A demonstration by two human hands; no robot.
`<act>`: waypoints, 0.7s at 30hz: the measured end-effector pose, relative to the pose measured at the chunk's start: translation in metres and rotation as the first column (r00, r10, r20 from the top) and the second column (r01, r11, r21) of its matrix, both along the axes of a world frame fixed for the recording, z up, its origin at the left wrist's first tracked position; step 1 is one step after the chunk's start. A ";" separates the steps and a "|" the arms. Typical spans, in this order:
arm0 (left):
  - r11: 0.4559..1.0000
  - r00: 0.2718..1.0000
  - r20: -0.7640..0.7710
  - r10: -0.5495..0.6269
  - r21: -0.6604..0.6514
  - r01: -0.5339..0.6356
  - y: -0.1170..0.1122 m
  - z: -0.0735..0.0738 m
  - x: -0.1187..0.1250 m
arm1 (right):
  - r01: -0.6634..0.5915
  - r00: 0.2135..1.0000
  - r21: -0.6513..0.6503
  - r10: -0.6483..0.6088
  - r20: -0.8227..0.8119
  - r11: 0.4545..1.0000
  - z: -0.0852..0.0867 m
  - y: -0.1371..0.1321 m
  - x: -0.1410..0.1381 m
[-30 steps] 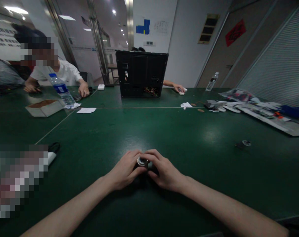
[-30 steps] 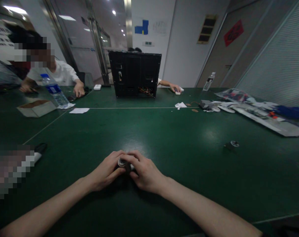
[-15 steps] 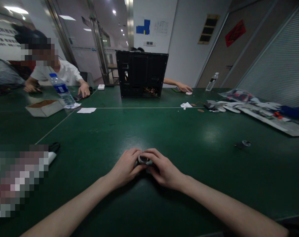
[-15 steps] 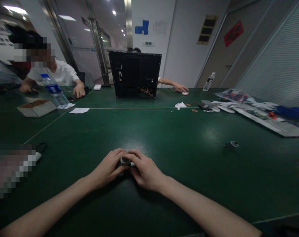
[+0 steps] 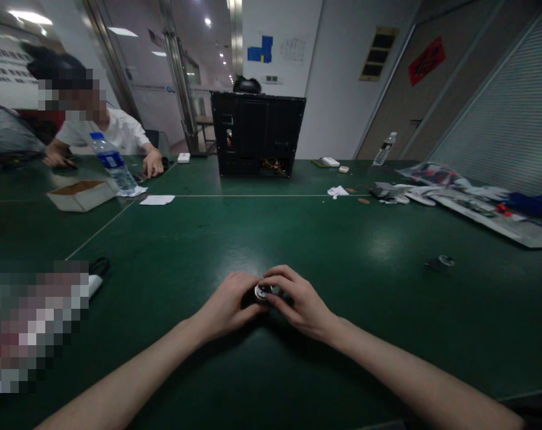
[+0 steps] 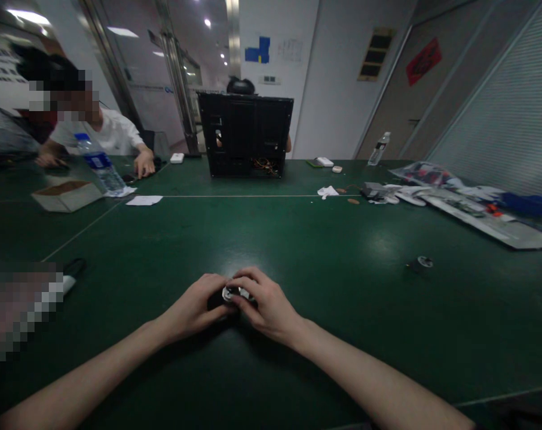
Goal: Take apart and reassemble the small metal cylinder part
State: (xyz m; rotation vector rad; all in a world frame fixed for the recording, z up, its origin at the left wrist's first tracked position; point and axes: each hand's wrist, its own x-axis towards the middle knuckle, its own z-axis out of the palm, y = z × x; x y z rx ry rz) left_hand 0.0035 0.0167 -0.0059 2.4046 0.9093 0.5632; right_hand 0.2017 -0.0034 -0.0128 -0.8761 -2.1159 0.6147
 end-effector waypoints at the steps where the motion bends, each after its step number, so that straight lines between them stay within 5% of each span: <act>1: 1.000 1.000 -0.002 -0.014 -0.011 0.013 0.000 0.001 0.000 | -0.006 1.000 -0.005 0.006 -0.011 1.000 0.001 0.000 0.000; 14: 0.999 0.995 -0.087 -0.042 0.014 0.044 -0.002 0.007 0.002 | 0.024 0.987 -0.103 -0.040 -0.156 0.994 0.005 0.002 -0.001; 21: 0.996 0.998 -0.024 0.050 0.081 -0.048 -0.003 0.001 0.000 | 0.151 0.986 -0.178 -0.162 -0.047 0.972 0.002 0.013 0.011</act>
